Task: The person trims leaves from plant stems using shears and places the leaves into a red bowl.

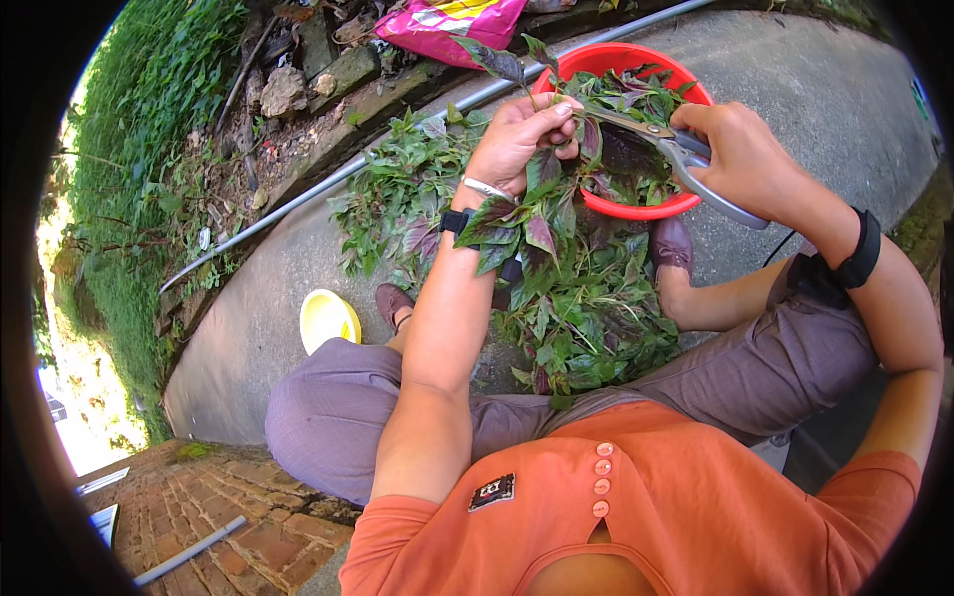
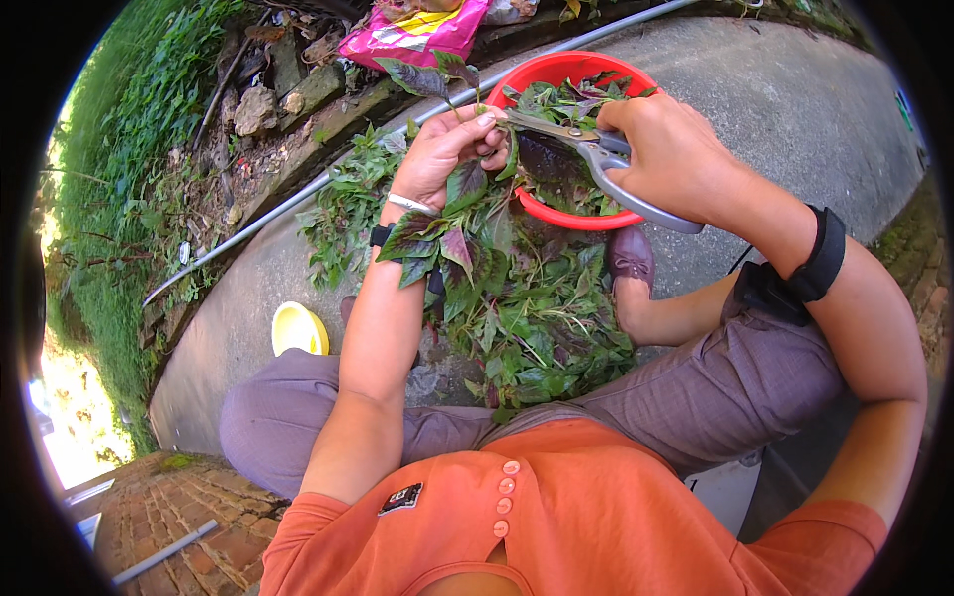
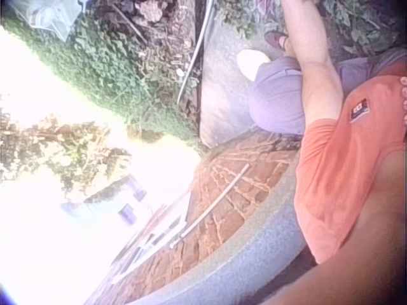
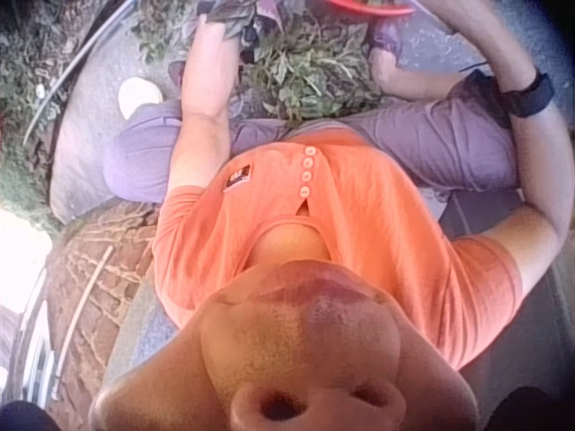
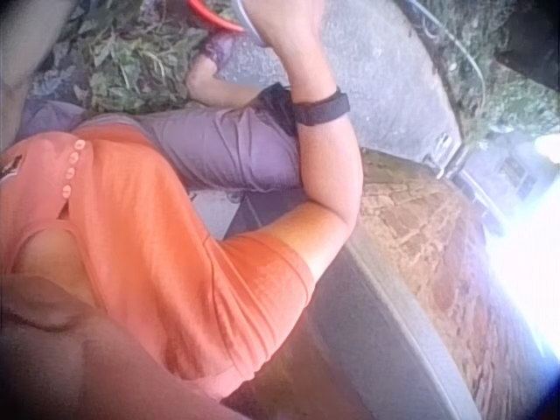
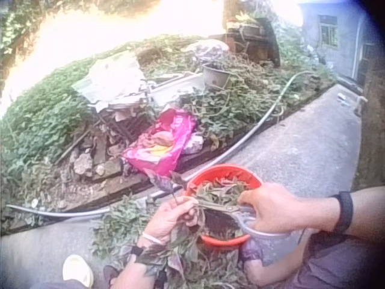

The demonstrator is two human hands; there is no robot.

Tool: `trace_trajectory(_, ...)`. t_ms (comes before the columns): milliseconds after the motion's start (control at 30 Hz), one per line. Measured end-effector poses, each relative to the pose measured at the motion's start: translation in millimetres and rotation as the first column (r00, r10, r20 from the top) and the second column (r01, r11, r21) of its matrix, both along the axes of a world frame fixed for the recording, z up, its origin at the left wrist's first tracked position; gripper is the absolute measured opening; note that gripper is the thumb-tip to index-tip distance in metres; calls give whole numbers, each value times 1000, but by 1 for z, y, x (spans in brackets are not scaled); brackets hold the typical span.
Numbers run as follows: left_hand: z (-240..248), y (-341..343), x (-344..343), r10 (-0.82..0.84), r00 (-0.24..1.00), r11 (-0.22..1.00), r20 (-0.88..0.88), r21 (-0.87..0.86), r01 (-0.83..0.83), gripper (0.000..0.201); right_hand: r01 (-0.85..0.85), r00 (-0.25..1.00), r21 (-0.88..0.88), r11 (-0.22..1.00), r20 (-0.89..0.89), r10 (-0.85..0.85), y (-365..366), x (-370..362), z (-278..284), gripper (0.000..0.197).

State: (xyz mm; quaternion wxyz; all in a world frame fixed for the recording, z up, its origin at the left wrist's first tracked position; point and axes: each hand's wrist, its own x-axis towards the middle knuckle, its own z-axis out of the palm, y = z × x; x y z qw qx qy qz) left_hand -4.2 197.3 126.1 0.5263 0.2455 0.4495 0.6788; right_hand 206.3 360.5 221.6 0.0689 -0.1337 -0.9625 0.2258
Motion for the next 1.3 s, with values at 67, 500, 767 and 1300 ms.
trace_trajectory(67,0,1,-1,-2,1000,1000,-11,-7,1,17,-1,1000,-3,1000,-2,1,-3,-1,1,34)
trace_trajectory(500,2,1,6,-38,997,995,-73,-96,31,15,84,996,-81,993,2,-84,6,-4,6,30)
trace_trajectory(767,17,-27,-27,-72,937,943,-341,-328,-47,12,238,971,-79,968,9,-238,34,4,66,34)
trace_trajectory(1300,-4,-112,-59,132,843,915,522,262,-306,29,-124,958,265,956,-221,185,-37,-32,52,34)
